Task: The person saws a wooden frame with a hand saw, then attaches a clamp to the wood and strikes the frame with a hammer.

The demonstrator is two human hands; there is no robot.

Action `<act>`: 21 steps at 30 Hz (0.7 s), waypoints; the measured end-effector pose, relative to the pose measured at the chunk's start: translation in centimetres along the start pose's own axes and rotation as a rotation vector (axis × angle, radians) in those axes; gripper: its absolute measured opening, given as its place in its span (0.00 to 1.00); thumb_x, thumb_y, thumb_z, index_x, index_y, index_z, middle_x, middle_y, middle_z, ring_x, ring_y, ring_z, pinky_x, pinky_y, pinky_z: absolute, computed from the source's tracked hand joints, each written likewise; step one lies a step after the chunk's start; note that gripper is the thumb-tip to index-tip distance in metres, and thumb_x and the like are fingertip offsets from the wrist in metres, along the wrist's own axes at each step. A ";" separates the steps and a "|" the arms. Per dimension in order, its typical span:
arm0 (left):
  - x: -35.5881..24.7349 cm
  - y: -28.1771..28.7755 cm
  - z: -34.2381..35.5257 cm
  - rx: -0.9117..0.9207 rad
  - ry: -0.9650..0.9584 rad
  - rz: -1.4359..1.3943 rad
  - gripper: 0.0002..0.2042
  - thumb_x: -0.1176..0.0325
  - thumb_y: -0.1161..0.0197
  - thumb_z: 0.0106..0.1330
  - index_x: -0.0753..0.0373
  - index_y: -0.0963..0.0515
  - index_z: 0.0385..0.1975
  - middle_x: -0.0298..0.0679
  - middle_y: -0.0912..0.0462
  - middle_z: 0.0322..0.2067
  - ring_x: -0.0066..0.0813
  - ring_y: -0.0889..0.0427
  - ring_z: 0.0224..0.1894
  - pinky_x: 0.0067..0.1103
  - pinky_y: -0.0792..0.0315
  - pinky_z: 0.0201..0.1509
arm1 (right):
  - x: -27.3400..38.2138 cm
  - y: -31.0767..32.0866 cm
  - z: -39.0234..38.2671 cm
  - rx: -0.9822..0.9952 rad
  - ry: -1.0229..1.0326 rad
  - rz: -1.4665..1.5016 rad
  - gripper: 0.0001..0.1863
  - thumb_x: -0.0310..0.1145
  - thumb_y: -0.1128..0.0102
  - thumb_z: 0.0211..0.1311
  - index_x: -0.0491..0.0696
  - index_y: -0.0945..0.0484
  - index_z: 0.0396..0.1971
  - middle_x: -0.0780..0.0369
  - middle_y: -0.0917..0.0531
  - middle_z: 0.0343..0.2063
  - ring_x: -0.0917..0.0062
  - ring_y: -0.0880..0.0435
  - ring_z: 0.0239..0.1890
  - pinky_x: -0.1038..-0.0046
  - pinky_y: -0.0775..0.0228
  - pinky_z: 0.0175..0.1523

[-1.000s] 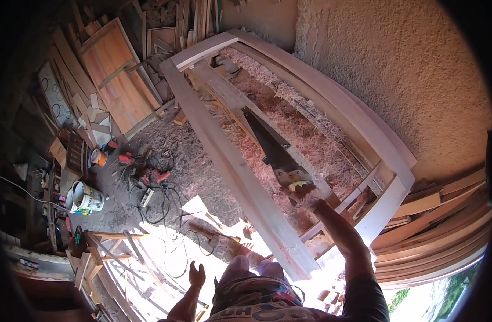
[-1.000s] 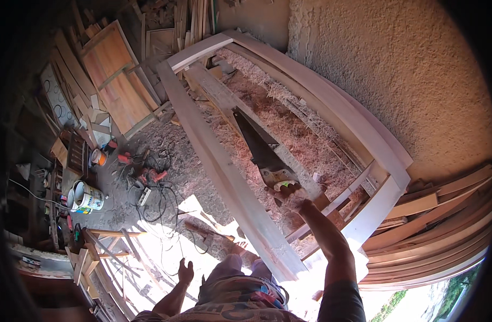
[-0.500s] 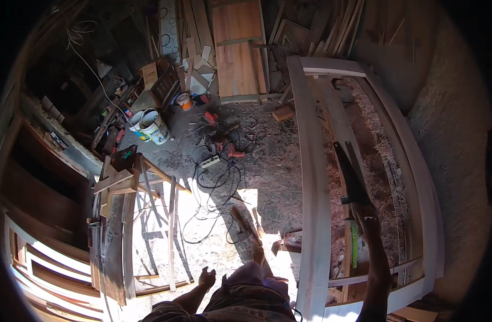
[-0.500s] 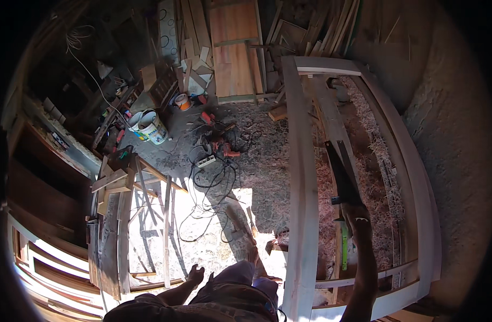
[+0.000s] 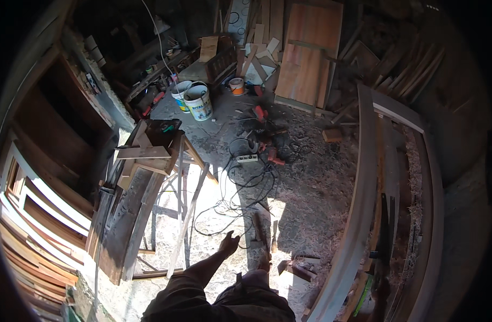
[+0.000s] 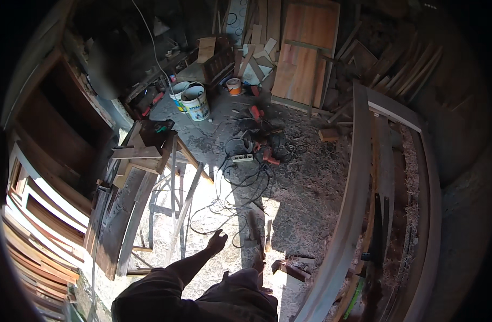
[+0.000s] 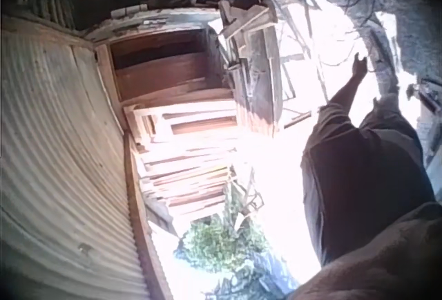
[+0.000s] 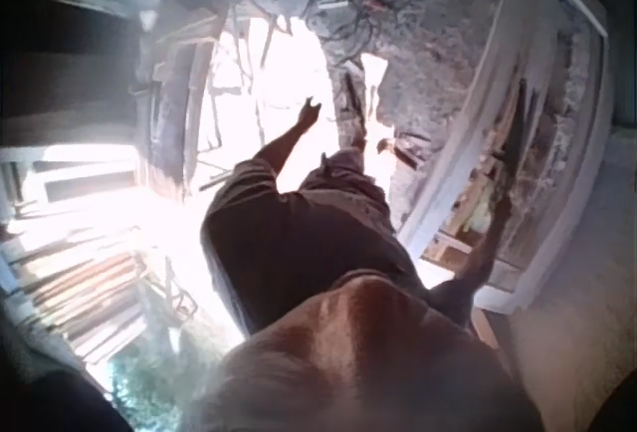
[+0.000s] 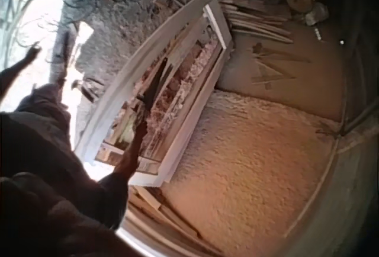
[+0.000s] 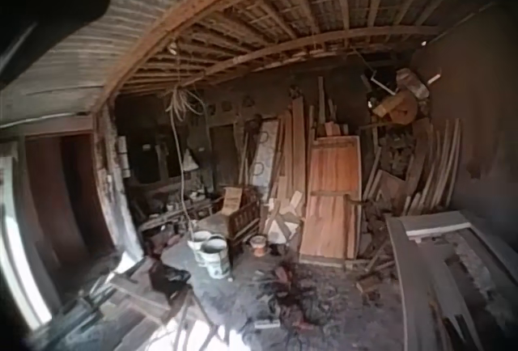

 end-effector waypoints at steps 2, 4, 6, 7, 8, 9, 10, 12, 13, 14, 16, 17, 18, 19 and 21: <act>1.9 1.6 0.1 -0.070 0.025 -0.066 0.34 0.45 0.43 0.69 0.58 0.36 0.70 0.55 0.14 0.44 0.57 0.17 0.52 0.43 0.25 0.55 | 3.4 4.2 -1.7 -0.246 0.065 -0.030 0.28 0.45 0.39 0.66 0.51 0.26 0.63 0.50 0.21 0.56 0.52 0.19 0.53 0.51 0.24 0.54; 3.5 1.4 -0.6 -0.086 0.082 -0.130 0.33 0.45 0.42 0.69 0.58 0.35 0.69 0.57 0.14 0.45 0.59 0.17 0.52 0.43 0.25 0.56 | 4.6 7.0 -2.9 -0.309 0.017 -0.016 0.28 0.46 0.40 0.66 0.50 0.27 0.64 0.49 0.22 0.57 0.51 0.19 0.54 0.51 0.25 0.56; 5.7 1.8 -2.3 -0.169 0.116 -0.110 0.32 0.47 0.40 0.69 0.59 0.33 0.69 0.56 0.14 0.43 0.52 0.15 0.49 0.40 0.23 0.54 | 6.2 9.7 -3.8 -0.384 -0.015 0.012 0.29 0.47 0.41 0.67 0.50 0.28 0.65 0.49 0.22 0.58 0.51 0.20 0.55 0.51 0.26 0.57; 7.7 1.8 -3.3 -0.174 0.158 -0.136 0.32 0.47 0.40 0.69 0.59 0.32 0.68 0.57 0.15 0.47 0.54 0.16 0.52 0.40 0.24 0.56 | 7.4 10.7 -3.7 -0.413 -0.012 0.027 0.29 0.47 0.41 0.68 0.49 0.28 0.65 0.49 0.23 0.58 0.51 0.21 0.56 0.51 0.27 0.58; 10.0 1.7 -4.8 -0.175 0.203 -0.161 0.32 0.46 0.40 0.69 0.59 0.32 0.68 0.59 0.17 0.51 0.56 0.18 0.56 0.41 0.25 0.58 | 8.5 11.6 -3.7 -0.440 -0.007 0.047 0.30 0.47 0.42 0.68 0.49 0.29 0.66 0.48 0.23 0.59 0.50 0.21 0.56 0.51 0.27 0.58; 12.6 1.2 -6.2 -0.178 0.244 -0.189 0.33 0.46 0.40 0.69 0.60 0.31 0.68 0.60 0.19 0.55 0.58 0.20 0.59 0.41 0.26 0.61 | 9.5 12.5 -3.3 -0.468 0.002 0.069 0.30 0.48 0.42 0.69 0.49 0.29 0.66 0.48 0.23 0.59 0.50 0.22 0.57 0.51 0.28 0.59; 15.0 1.2 -7.7 -0.234 0.257 -0.180 0.33 0.46 0.40 0.68 0.62 0.31 0.67 0.60 0.18 0.54 0.60 0.21 0.59 0.43 0.28 0.63 | 10.5 13.4 -3.1 -0.495 0.013 0.090 0.30 0.48 0.42 0.69 0.49 0.30 0.67 0.48 0.23 0.59 0.50 0.22 0.57 0.51 0.29 0.60; 20.8 0.6 -11.5 -0.277 0.337 -0.214 0.33 0.46 0.40 0.68 0.64 0.30 0.66 0.60 0.19 0.56 0.58 0.21 0.61 0.41 0.28 0.65 | 13.0 15.0 -2.3 -0.556 0.062 0.150 0.31 0.49 0.43 0.70 0.48 0.31 0.67 0.47 0.24 0.60 0.49 0.23 0.59 0.52 0.30 0.61; 23.5 0.6 -13.3 -0.311 0.367 -0.217 0.32 0.46 0.40 0.68 0.64 0.29 0.65 0.60 0.19 0.56 0.57 0.21 0.60 0.40 0.28 0.65 | 14.4 15.8 -1.8 -0.590 0.089 0.186 0.32 0.50 0.44 0.71 0.48 0.31 0.68 0.47 0.24 0.61 0.49 0.23 0.59 0.52 0.30 0.62; 24.9 1.0 -14.7 -0.330 0.370 -0.224 0.31 0.47 0.40 0.68 0.63 0.26 0.63 0.59 0.18 0.55 0.56 0.20 0.60 0.40 0.27 0.65 | 15.7 16.5 -1.5 -0.622 0.110 0.219 0.32 0.50 0.44 0.71 0.48 0.32 0.68 0.47 0.25 0.61 0.49 0.24 0.60 0.52 0.31 0.62; 26.7 2.9 -17.3 -0.386 0.386 -0.226 0.26 0.48 0.40 0.67 0.60 0.20 0.57 0.57 0.16 0.51 0.55 0.18 0.56 0.40 0.25 0.62 | 18.2 18.0 -1.3 -0.677 0.161 0.294 0.33 0.51 0.45 0.72 0.47 0.32 0.69 0.47 0.25 0.62 0.48 0.25 0.61 0.52 0.32 0.64; 28.1 4.8 -18.8 -0.428 0.354 -0.245 0.19 0.52 0.42 0.68 0.59 0.17 0.48 0.55 0.14 0.46 0.56 0.16 0.52 0.42 0.23 0.57 | 20.8 18.7 -0.9 -0.690 0.229 0.345 0.33 0.51 0.46 0.72 0.47 0.33 0.70 0.46 0.26 0.63 0.48 0.25 0.61 0.52 0.33 0.65; 26.8 7.5 -19.3 -0.471 0.260 -0.139 0.16 0.54 0.44 0.69 0.60 0.17 0.42 0.54 0.14 0.43 0.56 0.16 0.49 0.43 0.23 0.53 | 22.4 19.5 -1.1 -0.699 0.272 0.386 0.33 0.52 0.46 0.73 0.47 0.33 0.70 0.46 0.26 0.63 0.48 0.26 0.62 0.52 0.33 0.65; 25.6 10.7 -19.7 -0.512 0.166 -0.032 0.15 0.57 0.46 0.70 0.61 0.18 0.36 0.53 0.14 0.40 0.57 0.16 0.46 0.44 0.23 0.49 | 24.1 20.0 -1.5 -0.698 0.326 0.434 0.34 0.52 0.47 0.73 0.47 0.34 0.71 0.46 0.26 0.64 0.48 0.26 0.63 0.52 0.34 0.66; 23.1 19.4 -19.5 -0.740 0.134 0.102 0.15 0.60 0.50 0.73 0.61 0.21 0.31 0.51 0.16 0.36 0.57 0.17 0.42 0.43 0.24 0.42 | 28.5 20.7 -2.4 -0.654 0.446 0.549 0.35 0.53 0.48 0.74 0.46 0.35 0.72 0.45 0.27 0.64 0.47 0.27 0.64 0.52 0.35 0.67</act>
Point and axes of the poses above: each hand's wrist, its own z-axis towards the middle knuckle, its own y-axis out of the back of the hand, x = y × z, the point moved 7 cm from there along z, towards the middle knuckle
